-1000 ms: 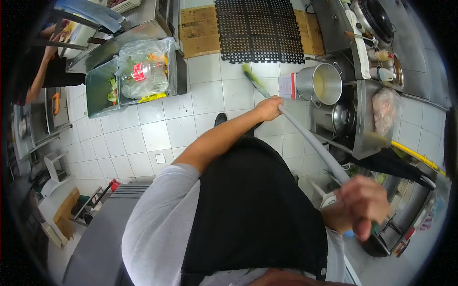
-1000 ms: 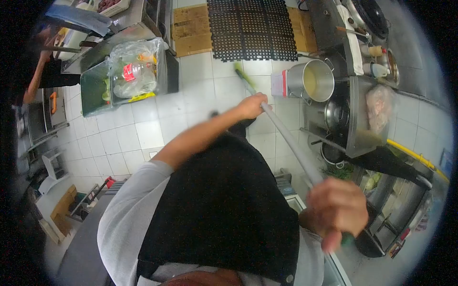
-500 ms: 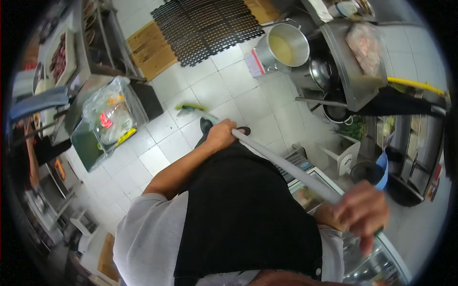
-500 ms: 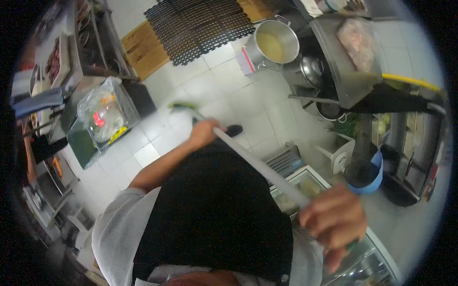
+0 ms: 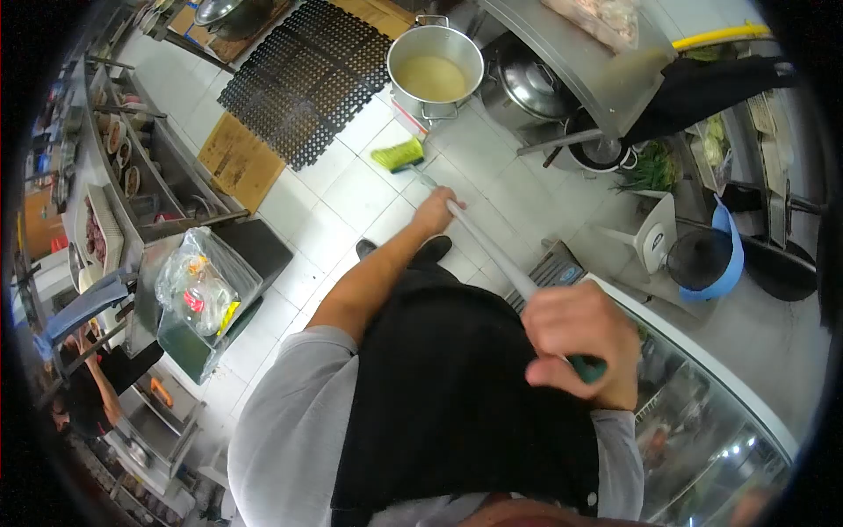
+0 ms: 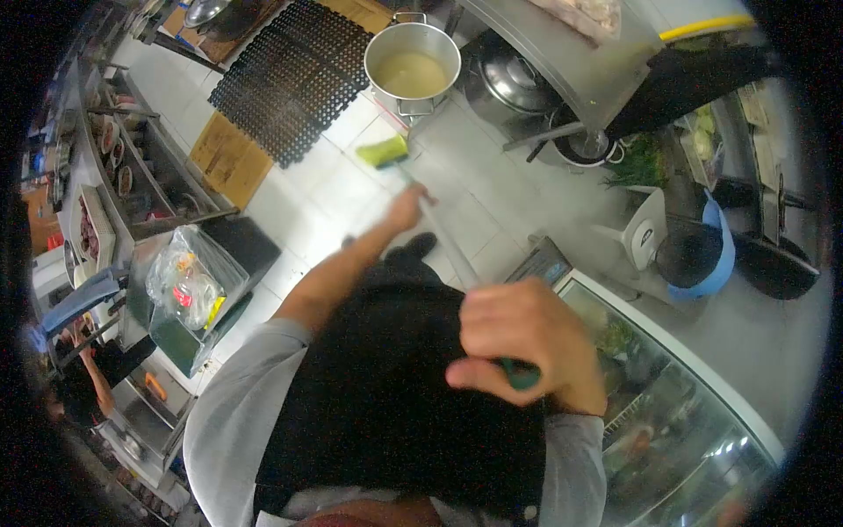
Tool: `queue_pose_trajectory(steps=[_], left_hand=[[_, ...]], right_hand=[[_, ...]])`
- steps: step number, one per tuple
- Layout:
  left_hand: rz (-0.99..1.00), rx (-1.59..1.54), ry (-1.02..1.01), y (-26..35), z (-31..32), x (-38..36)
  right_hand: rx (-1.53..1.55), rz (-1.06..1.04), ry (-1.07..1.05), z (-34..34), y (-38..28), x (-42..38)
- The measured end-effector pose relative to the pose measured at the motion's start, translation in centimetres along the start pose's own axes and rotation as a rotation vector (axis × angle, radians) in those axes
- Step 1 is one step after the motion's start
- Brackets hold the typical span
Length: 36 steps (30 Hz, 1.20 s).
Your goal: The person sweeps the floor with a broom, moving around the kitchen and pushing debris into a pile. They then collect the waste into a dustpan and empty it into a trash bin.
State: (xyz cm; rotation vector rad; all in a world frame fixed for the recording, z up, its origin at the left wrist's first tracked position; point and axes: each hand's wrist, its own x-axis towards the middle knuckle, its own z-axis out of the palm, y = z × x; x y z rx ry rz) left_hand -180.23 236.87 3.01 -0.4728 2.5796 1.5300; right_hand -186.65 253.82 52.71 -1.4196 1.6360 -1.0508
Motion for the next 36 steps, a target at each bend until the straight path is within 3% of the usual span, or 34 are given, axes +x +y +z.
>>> queue_pose_trajectory(steps=[3,6,9,10,13,18,22,24,25,26,27,28,29,33,36], left_hand=[[-0.028,0.012,-0.187,7.8,0.3,-2.2],[0.098,-0.040,-0.056,10.5,-0.1,-2.6],[-0.009,0.069,0.111,11.7,-1.8,-0.9],[-0.097,0.083,0.128,12.2,-2.5,0.1],[0.016,0.089,-0.004,5.4,1.5,2.5],[0.020,0.154,-0.152,12.6,-0.8,-0.7],[0.032,0.194,0.089,10.1,-5.5,2.8],[-0.025,-0.159,0.129,2.2,-4.1,7.1],[-0.024,-0.118,0.047,-0.3,-3.2,8.2],[-0.019,-0.077,-0.034,0.9,-4.0,8.8],[0.080,0.200,-0.145,2.8,-3.4,8.2],[0.015,0.175,-0.171,6.3,-2.9,7.4],[0.285,0.136,-0.107,3.4,0.2,7.0],[0.521,0.145,-0.374,11.6,-3.1,7.7],[0.538,0.037,-0.420,15.0,-4.6,9.5]], right_hand=[[0.028,-0.114,-0.135,-4.5,-1.9,-4.1],[0.088,-0.276,-0.176,-7.6,-3.6,-7.2],[-0.021,-0.252,-0.226,-8.3,-3.6,-7.1],[0.006,-0.195,-0.136,-7.4,-2.3,-6.8],[0.083,-0.062,0.199,-4.4,1.4,-6.6],[0.198,-0.217,0.023,-8.4,-0.8,-10.8],[0.211,-0.137,0.149,-8.2,0.3,-8.3],[0.177,-0.068,0.244,-6.2,2.7,-5.9],[0.154,-0.048,0.282,-5.4,3.8,-4.6],[0.131,-0.025,0.317,-5.1,4.5,-3.5],[0.118,-0.014,0.268,-6.0,4.2,-2.8],[0.111,0.004,0.217,-7.5,3.0,-2.8],[0.102,0.021,0.160,-8.9,2.1,-2.8],[0.152,-0.219,0.315,-10.1,-0.4,-3.4],[0.124,-0.241,0.410,-10.4,-4.2,-1.7]])
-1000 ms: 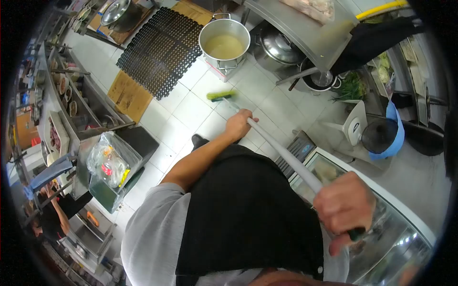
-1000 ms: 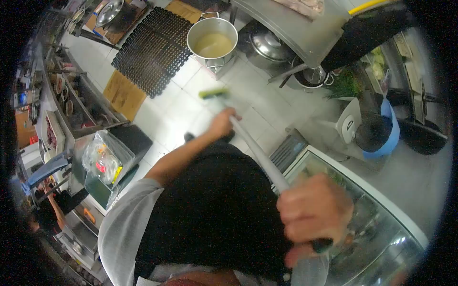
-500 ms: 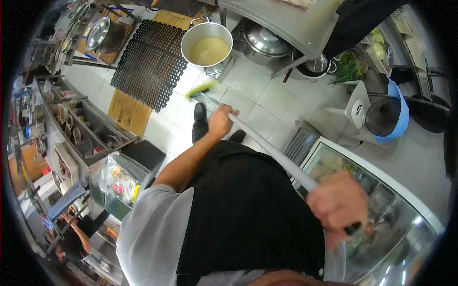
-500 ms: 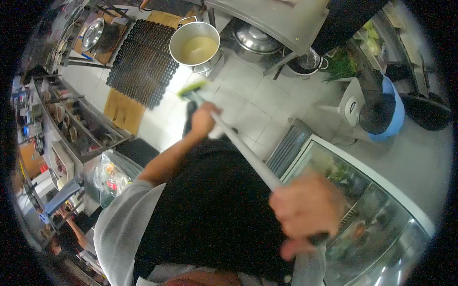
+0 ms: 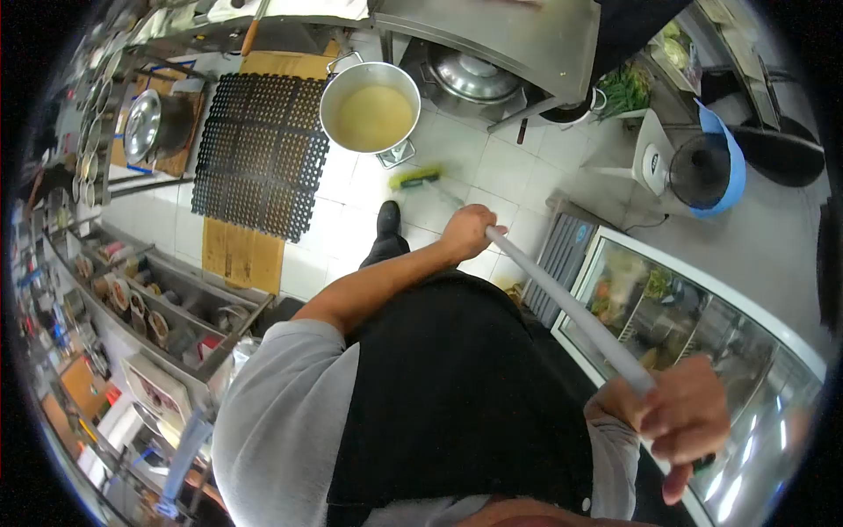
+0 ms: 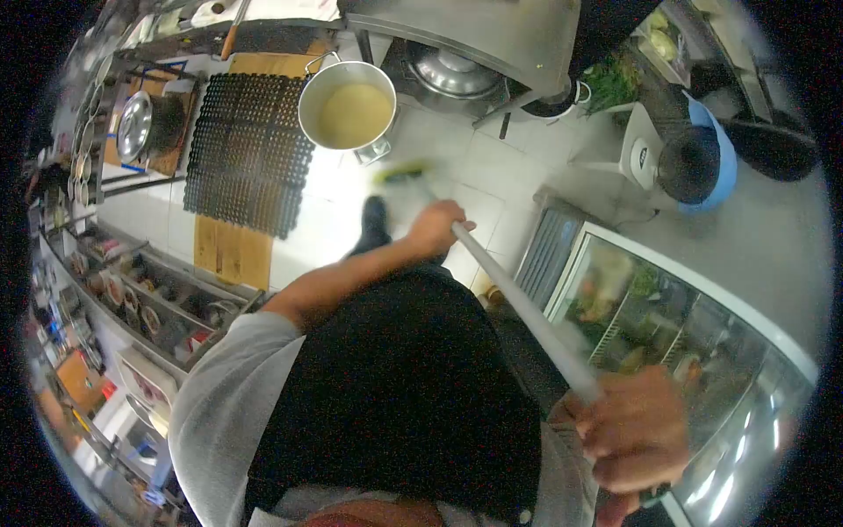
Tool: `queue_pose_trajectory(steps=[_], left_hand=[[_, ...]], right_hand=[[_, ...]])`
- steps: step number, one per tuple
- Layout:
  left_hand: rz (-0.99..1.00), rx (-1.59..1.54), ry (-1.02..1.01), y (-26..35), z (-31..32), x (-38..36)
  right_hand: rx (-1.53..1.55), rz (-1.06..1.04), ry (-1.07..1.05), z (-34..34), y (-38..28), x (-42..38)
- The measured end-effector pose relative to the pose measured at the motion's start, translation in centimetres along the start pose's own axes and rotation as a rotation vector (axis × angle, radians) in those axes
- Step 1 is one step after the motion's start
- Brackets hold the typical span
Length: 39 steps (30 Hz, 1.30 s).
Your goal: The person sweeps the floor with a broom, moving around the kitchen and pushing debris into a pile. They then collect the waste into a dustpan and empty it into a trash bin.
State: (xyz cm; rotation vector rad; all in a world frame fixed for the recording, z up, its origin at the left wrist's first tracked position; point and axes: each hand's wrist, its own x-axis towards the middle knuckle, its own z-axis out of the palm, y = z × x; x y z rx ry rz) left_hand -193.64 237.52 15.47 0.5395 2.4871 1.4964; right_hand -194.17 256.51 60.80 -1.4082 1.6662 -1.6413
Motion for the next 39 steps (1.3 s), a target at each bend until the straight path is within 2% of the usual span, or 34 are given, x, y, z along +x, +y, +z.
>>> queue_pose_trajectory(steps=[2,4,7,9,12,13,14,15,17,18,19,21,23,24,26,27,28,29,32,33,34,35,36,37,39], left_hand=[[0.059,-0.006,-0.017,0.4,-1.8,3.4],[0.077,-0.015,0.010,-1.8,-2.8,7.9],[-0.048,0.044,0.035,-8.1,-2.8,12.8],[-0.090,0.067,-0.071,-10.0,-1.8,11.3],[-0.051,-0.028,-0.229,-12.2,2.8,4.9],[-0.032,0.007,-0.197,-12.7,5.3,1.4],[0.006,-0.043,-0.356,-14.0,7.3,-1.4],[-0.109,-0.029,-0.454,-9.8,5.2,-3.0],[0.053,-0.024,-0.540,-7.9,4.9,-5.5],[0.045,-0.025,-0.574,-5.8,3.8,-5.6],[0.040,-0.025,-0.609,-3.7,2.8,-5.3],[0.114,0.020,-0.606,-1.6,1.4,-3.8],[0.183,0.076,-0.579,0.3,0.6,-1.7],[0.307,0.098,-0.460,-1.1,1.5,-1.1],[0.305,0.211,-0.428,-2.9,2.5,1.2],[0.202,0.315,-0.386,-4.8,4.4,2.2],[0.170,0.317,-0.409,-7.5,5.9,3.5],[0.137,0.322,-0.434,-10.0,7.0,3.6],[0.310,0.468,-0.540,-14.7,10.8,0.3],[0.387,0.340,-0.634,-16.1,12.1,-1.9],[0.306,0.263,-0.716,-13.6,12.0,-4.9],[0.524,0.152,-0.684,-15.6,13.8,-8.3],[0.412,0.104,-0.840,-14.9,14.6,-11.2],[0.439,0.081,-0.871,-12.9,14.1,-14.4],[0.391,0.083,-0.994,-7.3,12.0,-18.1]], right_hand=[[-0.125,0.024,0.031,0.4,-0.3,1.3],[-0.251,0.074,0.118,1.4,0.8,1.5],[-0.325,0.198,0.508,4.8,7.2,2.2],[-0.264,0.255,0.724,6.5,9.3,2.5],[-0.139,0.295,0.788,7.9,7.9,-0.1],[-0.108,0.300,0.776,8.4,7.1,-1.0],[-0.076,0.326,0.792,9.1,6.1,-1.0],[-0.078,0.314,0.834,10.0,5.1,-1.5],[-0.086,0.280,0.919,12.2,2.7,-3.0],[-0.046,0.251,0.946,13.5,1.0,-4.3],[-0.173,0.087,0.897,13.9,0.3,-5.2],[-0.292,0.040,0.917,17.1,-2.9,-7.5],[-0.409,0.066,1.256,23.0,-3.5,-8.7],[-0.453,0.083,1.413,25.4,-2.8,-9.4],[-0.375,0.130,1.563,28.7,1.5,-10.6],[-0.314,0.141,1.626,29.9,4.0,-10.9],[-0.210,0.133,1.661,30.4,6.6,-10.1],[-0.282,0.239,1.662,31.6,8.4,-9.7],[-0.360,0.462,1.680,34.7,8.6,-5.7],[-0.389,0.557,1.674,35.7,7.1,-4.5],[-0.431,0.567,1.650,36.8,5.5,-4.0],[-0.429,0.623,1.605,38.0,3.4,-3.5],[-0.438,0.634,1.565,39.0,1.6,-3.2],[-0.448,0.649,1.525,40.3,-0.1,-2.9],[-0.538,0.489,1.603,43.6,-2.0,-2.5]])
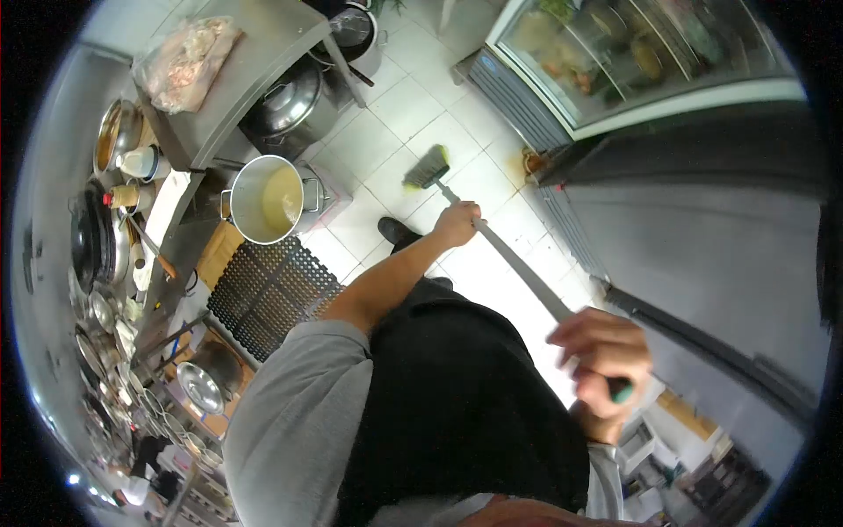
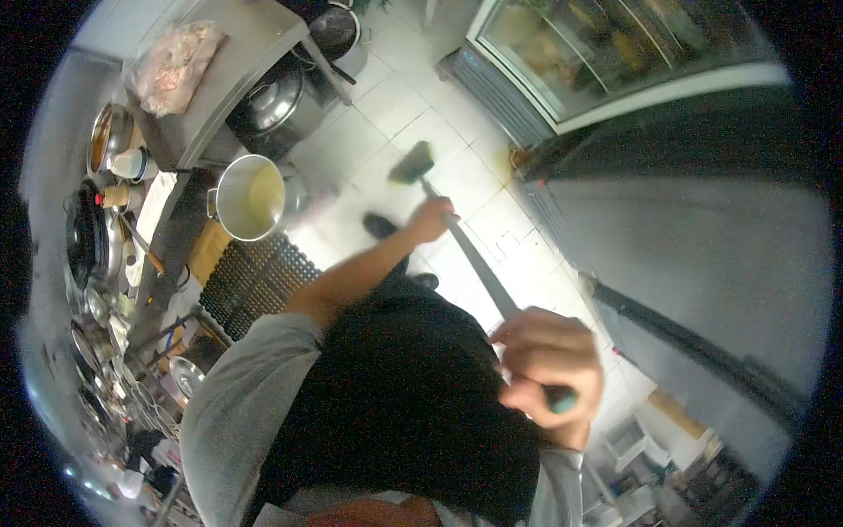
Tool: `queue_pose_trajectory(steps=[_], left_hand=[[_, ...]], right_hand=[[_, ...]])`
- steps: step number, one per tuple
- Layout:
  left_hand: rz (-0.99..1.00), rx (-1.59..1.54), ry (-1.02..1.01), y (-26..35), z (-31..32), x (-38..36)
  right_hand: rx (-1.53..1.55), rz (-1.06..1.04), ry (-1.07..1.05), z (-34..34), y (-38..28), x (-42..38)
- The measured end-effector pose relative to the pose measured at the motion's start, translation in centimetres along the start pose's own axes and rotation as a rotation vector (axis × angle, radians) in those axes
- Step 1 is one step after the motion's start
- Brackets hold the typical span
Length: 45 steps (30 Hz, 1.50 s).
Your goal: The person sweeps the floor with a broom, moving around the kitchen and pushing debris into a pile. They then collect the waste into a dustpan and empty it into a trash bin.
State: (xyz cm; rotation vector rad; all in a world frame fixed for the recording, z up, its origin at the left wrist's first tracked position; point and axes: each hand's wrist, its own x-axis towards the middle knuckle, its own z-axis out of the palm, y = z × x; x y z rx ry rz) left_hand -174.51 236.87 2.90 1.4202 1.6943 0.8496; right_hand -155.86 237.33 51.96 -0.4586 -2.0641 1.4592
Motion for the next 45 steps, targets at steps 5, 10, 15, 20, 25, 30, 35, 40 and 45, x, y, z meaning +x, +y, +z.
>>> queue_pose_trajectory(steps=[5,10,15,20,25,30,35,40,45], left_hand=[[0.441,0.142,0.222,5.7,-0.9,-6.6],[0.028,0.054,0.006,0.2,-2.4,-11.8],[0.320,-0.005,-0.334,1.5,8.1,-14.3],[0.595,-0.014,-0.454,12.3,8.8,-12.2],[0.439,0.064,-0.285,9.1,-1.5,-8.5],[0.177,0.360,-0.048,-9.1,-16.5,-1.8],[0.125,0.562,-0.082,-27.1,-22.3,2.7],[0.041,0.151,-0.109,-15.7,-18.0,5.3],[0.369,0.022,-0.041,-1.2,-26.9,11.1]], right_hand=[[0.195,-0.247,-0.123,-5.1,-3.4,-9.1],[0.256,0.132,0.156,0.8,-0.4,-13.3],[0.130,0.170,0.314,1.4,-4.6,-16.8],[-0.158,-0.167,0.403,-2.6,-9.7,-23.1],[0.123,-0.197,0.166,-3.3,-6.4,-19.5],[0.211,0.034,0.157,5.4,5.1,-5.8],[0.097,0.092,-0.041,11.1,10.9,7.3],[0.057,0.053,0.020,8.4,5.7,16.5],[0.037,-0.298,0.114,1.7,1.6,19.4]])
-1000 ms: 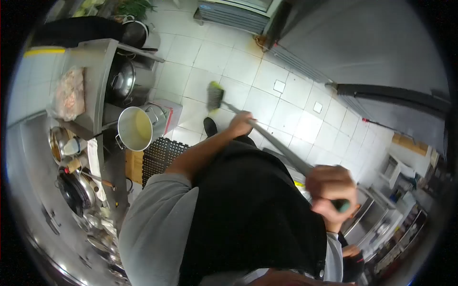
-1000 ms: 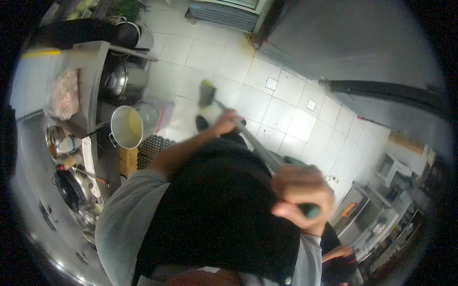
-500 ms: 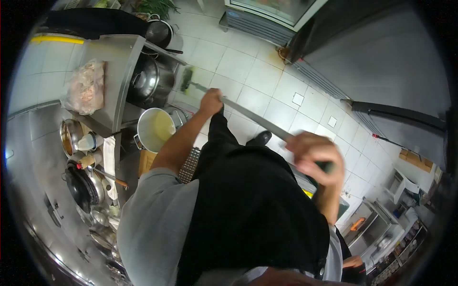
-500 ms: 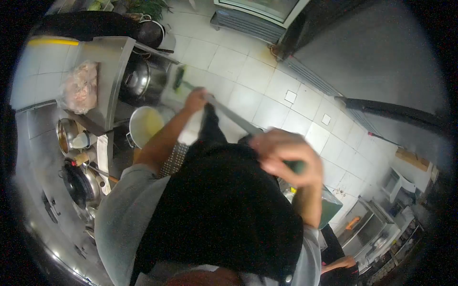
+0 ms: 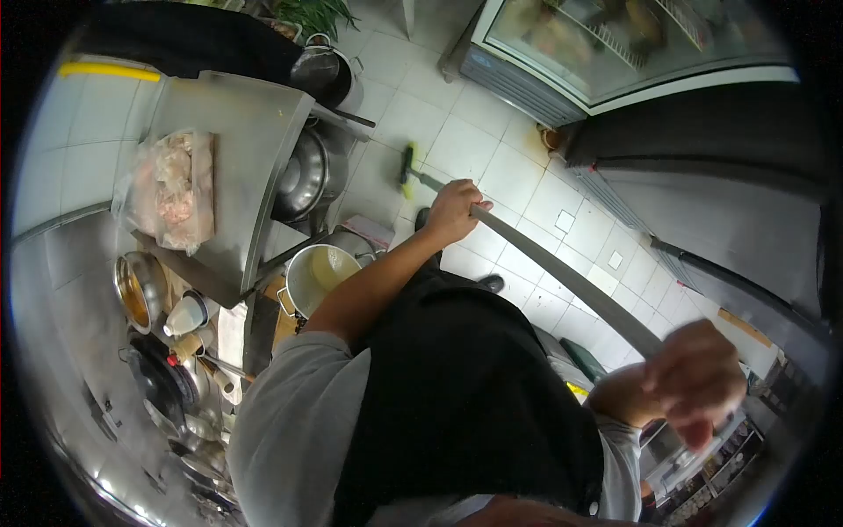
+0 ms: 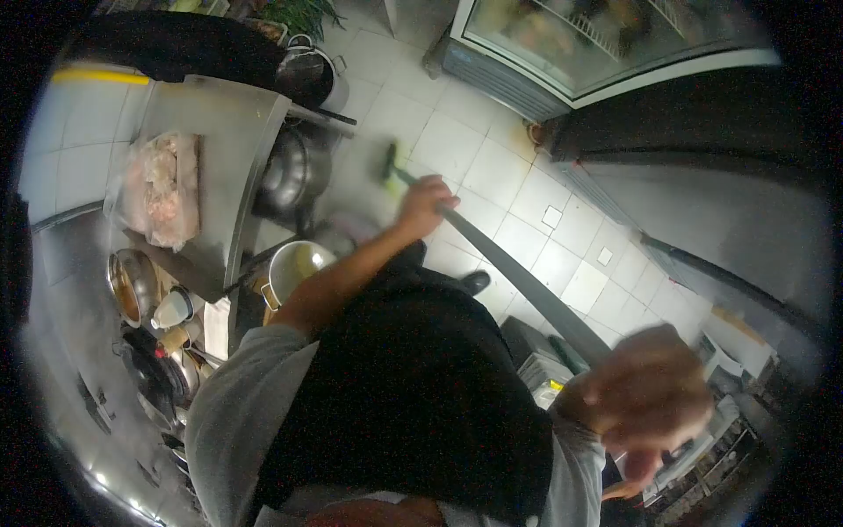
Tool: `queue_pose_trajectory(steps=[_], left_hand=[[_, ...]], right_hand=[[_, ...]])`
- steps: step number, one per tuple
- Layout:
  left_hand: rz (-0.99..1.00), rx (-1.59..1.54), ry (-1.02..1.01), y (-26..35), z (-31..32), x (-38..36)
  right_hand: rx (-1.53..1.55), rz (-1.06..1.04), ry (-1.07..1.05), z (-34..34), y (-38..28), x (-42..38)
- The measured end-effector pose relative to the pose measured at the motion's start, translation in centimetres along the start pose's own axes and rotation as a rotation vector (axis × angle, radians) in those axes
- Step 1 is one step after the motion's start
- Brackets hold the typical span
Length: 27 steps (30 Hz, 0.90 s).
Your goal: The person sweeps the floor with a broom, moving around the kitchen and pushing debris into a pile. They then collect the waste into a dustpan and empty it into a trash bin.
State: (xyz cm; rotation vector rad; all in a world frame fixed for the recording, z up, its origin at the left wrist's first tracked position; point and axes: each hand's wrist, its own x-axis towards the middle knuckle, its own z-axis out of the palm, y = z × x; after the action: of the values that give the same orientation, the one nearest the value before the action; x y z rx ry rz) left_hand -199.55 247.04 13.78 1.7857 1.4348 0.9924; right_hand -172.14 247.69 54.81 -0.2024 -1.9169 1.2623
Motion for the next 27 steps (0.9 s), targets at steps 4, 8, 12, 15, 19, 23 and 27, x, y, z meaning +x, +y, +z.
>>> queue_pose_trajectory(steps=[4,8,12,15,19,23,27], left_hand=[[-0.230,0.020,0.166,-7.8,-3.0,3.6],[-0.318,0.100,0.017,-14.1,-1.9,5.4],[-0.224,0.032,-0.138,-7.2,-0.6,7.2],[-0.166,-0.069,-0.006,-4.6,-2.2,10.2],[-0.114,-0.052,0.166,-7.7,-6.8,17.6],[-0.243,0.308,0.088,-16.9,-12.7,24.7],[-0.382,0.338,-0.126,-30.7,-10.4,22.5]], right_hand=[[-0.116,0.173,0.142,2.9,5.1,3.3],[-0.029,0.363,0.350,4.7,10.1,4.5],[-0.010,0.213,0.165,1.5,6.8,6.6],[-0.080,0.083,0.071,-0.1,4.8,8.6],[-0.166,0.086,0.183,-0.6,7.3,8.2],[-0.253,0.414,0.397,3.2,21.8,8.1],[-0.198,0.377,0.171,8.7,36.8,5.5]])
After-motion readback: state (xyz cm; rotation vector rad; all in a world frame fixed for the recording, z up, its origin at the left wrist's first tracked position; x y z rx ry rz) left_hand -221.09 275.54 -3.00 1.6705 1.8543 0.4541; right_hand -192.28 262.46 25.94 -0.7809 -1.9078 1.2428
